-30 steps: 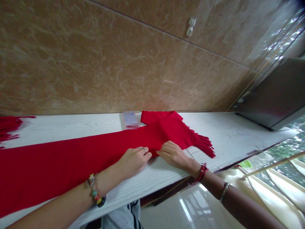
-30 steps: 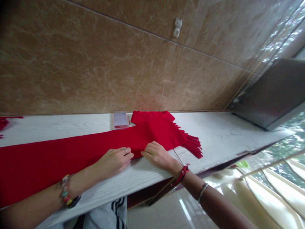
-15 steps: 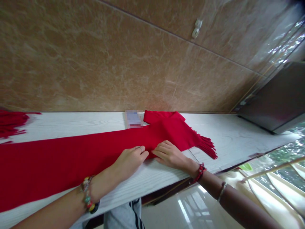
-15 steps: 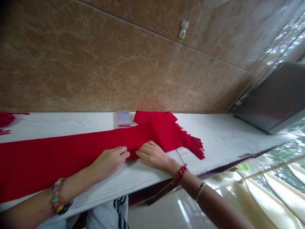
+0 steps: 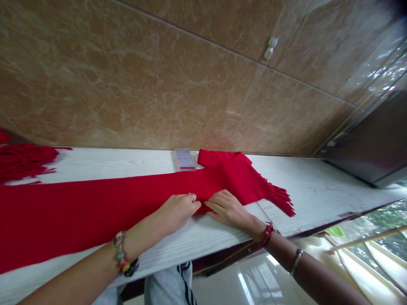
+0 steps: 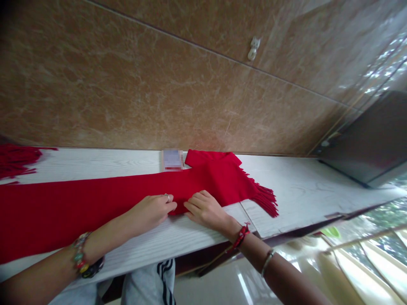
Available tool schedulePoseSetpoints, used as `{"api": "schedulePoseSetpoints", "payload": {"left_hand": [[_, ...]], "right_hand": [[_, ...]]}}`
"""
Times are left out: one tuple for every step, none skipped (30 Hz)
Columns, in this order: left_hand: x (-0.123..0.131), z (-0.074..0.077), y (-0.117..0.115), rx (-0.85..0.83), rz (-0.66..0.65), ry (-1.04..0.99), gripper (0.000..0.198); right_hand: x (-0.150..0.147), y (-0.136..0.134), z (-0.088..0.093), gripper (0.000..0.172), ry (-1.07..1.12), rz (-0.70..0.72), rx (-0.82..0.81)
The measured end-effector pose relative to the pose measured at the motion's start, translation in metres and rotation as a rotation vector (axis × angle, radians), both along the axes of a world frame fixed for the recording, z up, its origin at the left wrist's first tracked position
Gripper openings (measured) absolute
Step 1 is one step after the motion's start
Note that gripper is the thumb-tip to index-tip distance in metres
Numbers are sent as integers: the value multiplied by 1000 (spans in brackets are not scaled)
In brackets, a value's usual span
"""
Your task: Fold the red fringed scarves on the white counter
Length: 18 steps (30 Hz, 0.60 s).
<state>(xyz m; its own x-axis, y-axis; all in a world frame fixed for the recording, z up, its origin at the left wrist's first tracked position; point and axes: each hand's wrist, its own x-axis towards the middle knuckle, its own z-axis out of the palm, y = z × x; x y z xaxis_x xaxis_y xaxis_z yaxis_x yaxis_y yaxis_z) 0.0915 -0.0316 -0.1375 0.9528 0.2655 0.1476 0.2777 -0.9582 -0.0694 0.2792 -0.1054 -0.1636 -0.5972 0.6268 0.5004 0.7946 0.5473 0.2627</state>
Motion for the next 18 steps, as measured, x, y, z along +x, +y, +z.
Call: {"api": "schedulePoseSetpoints", "payload": {"left_hand": [[1, 0, 0, -10, -1, 3, 17], [1, 0, -1, -20, -1, 7, 17], [1, 0, -1, -30, 0, 11, 18], [1, 1, -1, -41, 4, 15, 18], [1, 2, -1, -51, 10, 18, 17], [0, 3, -1, -60, 15, 22, 17], [-2, 5, -1, -67, 20, 30, 17], [-4, 8, -1, -72, 23, 42, 16], [-6, 10, -1, -75, 24, 64, 16], [-8, 13, -1, -77, 25, 91, 16], [-10, 15, 0, -78, 26, 118, 16], [-12, 16, 0, -78, 30, 142, 18], [-13, 17, 0, -77, 35, 156, 19], [-14, 16, 0, -74, 40, 157, 21], [-13, 14, 0, -69, 42, 147, 22], [-13, 12, 0, -65, 41, 129, 23], [-12, 9, 0, -62, 41, 110, 24], [-11, 6, 0, -60, 40, 91, 24]], "right_hand": [[-3, 0, -1, 16, -7, -8, -1], [-6, 1, -2, 18, -17, -13, -2], [-8, 1, -3, 21, -31, -15, -6], [-9, 1, -4, 24, -45, -14, -10], [-9, 1, -5, 25, -55, -9, -9], [-9, 1, -6, 25, -63, -2, -2], [-9, 0, -6, 24, -65, 5, 8], [-8, 0, -6, 23, -64, 11, 19], [-8, -1, -6, 21, -63, 18, 29], [-8, -1, -5, 20, -64, 25, 35], [-9, -1, -3, 18, -66, 33, 33], [-10, -1, -2, 17, -67, 37, 26], [-12, -1, 0, 16, -66, 39, 14], [-15, 0, 1, 15, -63, 38, -1], [-17, 1, 2, 16, -58, 33, -16], [-19, 1, 3, 17, -54, 28, -29], [-21, 2, 2, 19, -55, 27, -38], [-22, 2, 2, 21, -61, 31, -42]]}}
